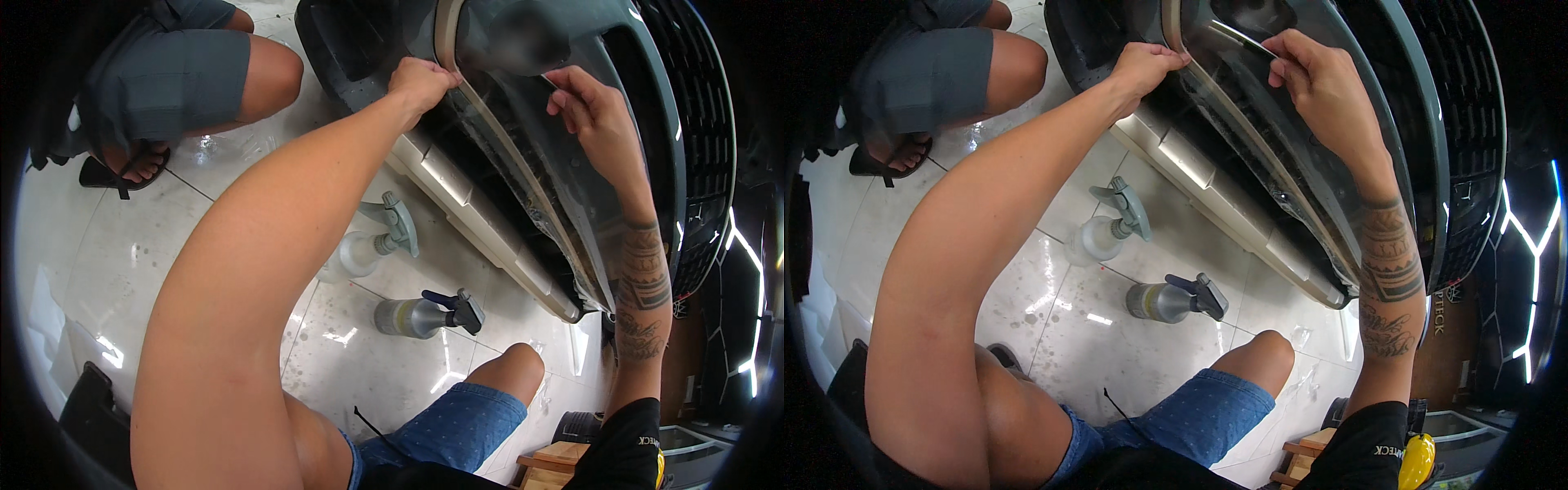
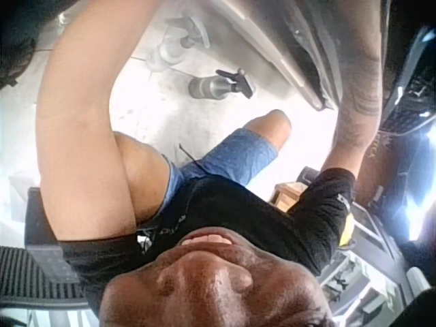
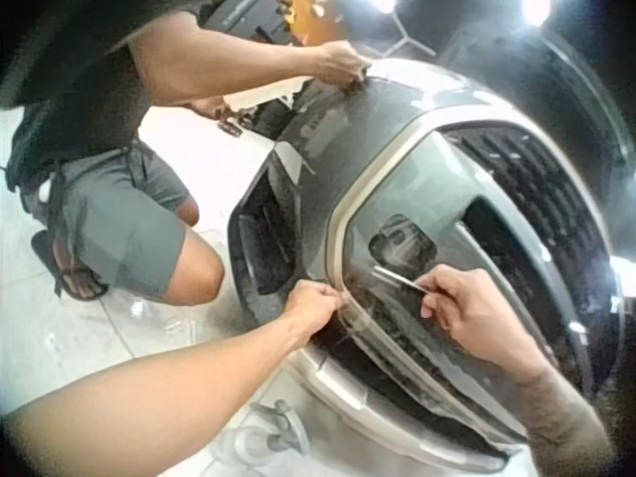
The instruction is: The person kneels on the floor and applies a clear protective film to the lower section of a car's front bumper. They use a squeegee tool to smooth the film and a spray bottle to apply liquid, while another person assists on the opposite side.
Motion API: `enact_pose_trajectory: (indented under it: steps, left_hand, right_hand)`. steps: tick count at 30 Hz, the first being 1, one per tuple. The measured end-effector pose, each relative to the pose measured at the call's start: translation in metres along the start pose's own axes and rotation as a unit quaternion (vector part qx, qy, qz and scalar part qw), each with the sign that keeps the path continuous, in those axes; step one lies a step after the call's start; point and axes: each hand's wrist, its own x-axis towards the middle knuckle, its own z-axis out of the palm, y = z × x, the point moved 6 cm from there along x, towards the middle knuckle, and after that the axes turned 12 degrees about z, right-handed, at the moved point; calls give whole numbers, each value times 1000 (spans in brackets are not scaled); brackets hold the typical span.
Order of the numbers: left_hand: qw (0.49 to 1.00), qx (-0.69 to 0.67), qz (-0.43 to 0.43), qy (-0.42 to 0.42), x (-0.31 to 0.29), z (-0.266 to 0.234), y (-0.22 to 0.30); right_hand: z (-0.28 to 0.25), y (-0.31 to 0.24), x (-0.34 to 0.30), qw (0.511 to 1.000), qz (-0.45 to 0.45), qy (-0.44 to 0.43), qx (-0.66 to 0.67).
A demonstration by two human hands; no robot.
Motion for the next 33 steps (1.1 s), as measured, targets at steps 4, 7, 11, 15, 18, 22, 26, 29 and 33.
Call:
enact_pose_trajectory:
  steps: [4, 7, 11, 15, 18, 22, 26, 29, 33]
  left_hand:
    - [1000, -25, 17, 2, -7, -4, 5]
    - [998, -59, 28, -23, -6, -6, 5]
    - [998, -31, 18, -47, 1, -6, 10]
    - [997, 19, 1, -74, -11, -10, 20]
    - [1000, -2, 2, -31, -7, 5, 11]
    - [999, 4, 34, 39, -10, 5, 8]
    - [998, -43, -10, 41, -14, 3, 2]
    - [996, -76, 29, 38, -12, 2, -1]
    - [995, -78, 41, 41, -15, 4, 0]
  right_hand:
    - [-6, -5, 9, 995, -56, 66, -48]
    - [-4, -7, 11, 996, -17, 58, -64]
    - [3, -2, 14, 996, -49, 61, -51]
    - [19, 0, 12, 999, -31, 22, 14]
    - [33, 4, 12, 996, -61, 28, 55]
    - [44, -1, 12, 998, -49, 21, -27]
    - [37, -1, 25, 1000, 0, 11, -24]
    - [38, -8, 31, 996, -21, 7, -86]
    - [42, -23, 35, 984, -36, -10, -175]
